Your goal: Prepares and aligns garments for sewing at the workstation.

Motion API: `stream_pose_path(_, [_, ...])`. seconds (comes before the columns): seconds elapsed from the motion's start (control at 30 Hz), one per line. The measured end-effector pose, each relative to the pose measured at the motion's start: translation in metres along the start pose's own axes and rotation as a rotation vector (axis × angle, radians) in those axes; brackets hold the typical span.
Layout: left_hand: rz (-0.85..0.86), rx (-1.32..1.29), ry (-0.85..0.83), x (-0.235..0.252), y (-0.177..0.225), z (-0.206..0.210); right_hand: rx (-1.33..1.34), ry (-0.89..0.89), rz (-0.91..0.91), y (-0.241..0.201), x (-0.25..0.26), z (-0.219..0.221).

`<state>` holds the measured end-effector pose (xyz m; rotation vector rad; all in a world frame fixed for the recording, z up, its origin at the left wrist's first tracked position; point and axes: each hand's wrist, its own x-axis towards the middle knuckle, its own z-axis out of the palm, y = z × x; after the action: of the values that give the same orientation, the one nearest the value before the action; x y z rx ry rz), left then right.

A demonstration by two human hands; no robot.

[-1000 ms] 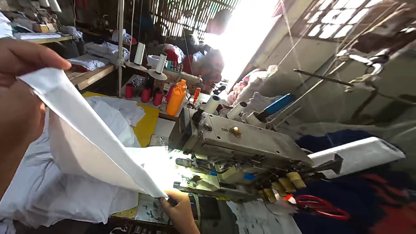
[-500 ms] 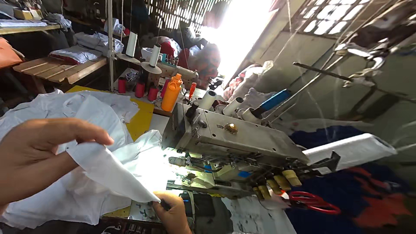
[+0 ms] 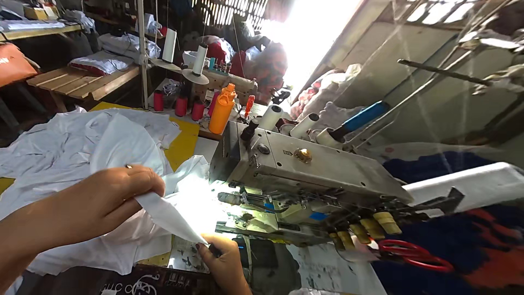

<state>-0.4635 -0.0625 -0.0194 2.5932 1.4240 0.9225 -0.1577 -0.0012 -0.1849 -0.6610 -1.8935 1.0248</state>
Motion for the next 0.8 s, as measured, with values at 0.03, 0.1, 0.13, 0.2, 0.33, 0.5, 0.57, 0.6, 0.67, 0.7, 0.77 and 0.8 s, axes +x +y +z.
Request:
stream_pose_path(0.03, [-0.013,-0.118,-0.062,0.001,-0.001,0.003,0.0,-0.001,-0.005,0.0,0.001,0.0])
stream_pose_path(0.1, [0.0,-0.291,-0.159,0.002,-0.006,0.008,0.004,-0.008,-0.004,0.0,0.002,-0.001])
stream_pose_path(0.13, [0.013,-0.272,-0.154,0.003,-0.007,0.01,0.001,-0.015,0.001,-0.001,0.002,-0.002])
stream_pose_path(0.2, [0.015,0.019,-0.078,0.003,-0.007,0.012,-0.019,-0.022,0.011,-0.001,0.002,-0.003])
stream_pose_path(0.33, [-0.031,0.448,-0.039,0.007,-0.011,0.022,-0.056,-0.016,0.015,-0.002,0.006,-0.003])
stream_pose_path(0.5, [-0.013,-0.012,-0.212,0.006,-0.02,0.031,-0.079,-0.023,0.023,0.0,0.009,-0.004])
stream_pose_path(0.57, [-0.013,-0.121,-0.247,0.005,-0.028,0.034,-0.086,-0.034,0.021,0.0,0.011,-0.005])
stream_pose_path(0.6, [-0.016,0.014,-0.215,0.004,-0.03,0.034,-0.097,-0.042,0.018,0.0,0.011,-0.006])
stream_pose_path(0.67, [-0.044,0.29,-0.168,0.006,-0.028,0.033,-0.125,-0.058,0.022,0.0,0.012,-0.006])
stream_pose_path(0.7, [-0.052,0.35,-0.159,0.007,-0.028,0.033,-0.138,-0.063,0.025,0.0,0.013,-0.006])
stream_pose_path(0.77, [-0.042,0.289,-0.187,0.008,-0.027,0.034,-0.16,-0.07,0.031,0.001,0.014,-0.007])
stream_pose_path(0.8, [-0.032,0.19,-0.219,0.007,-0.028,0.034,-0.161,-0.074,0.033,0.001,0.015,-0.007])
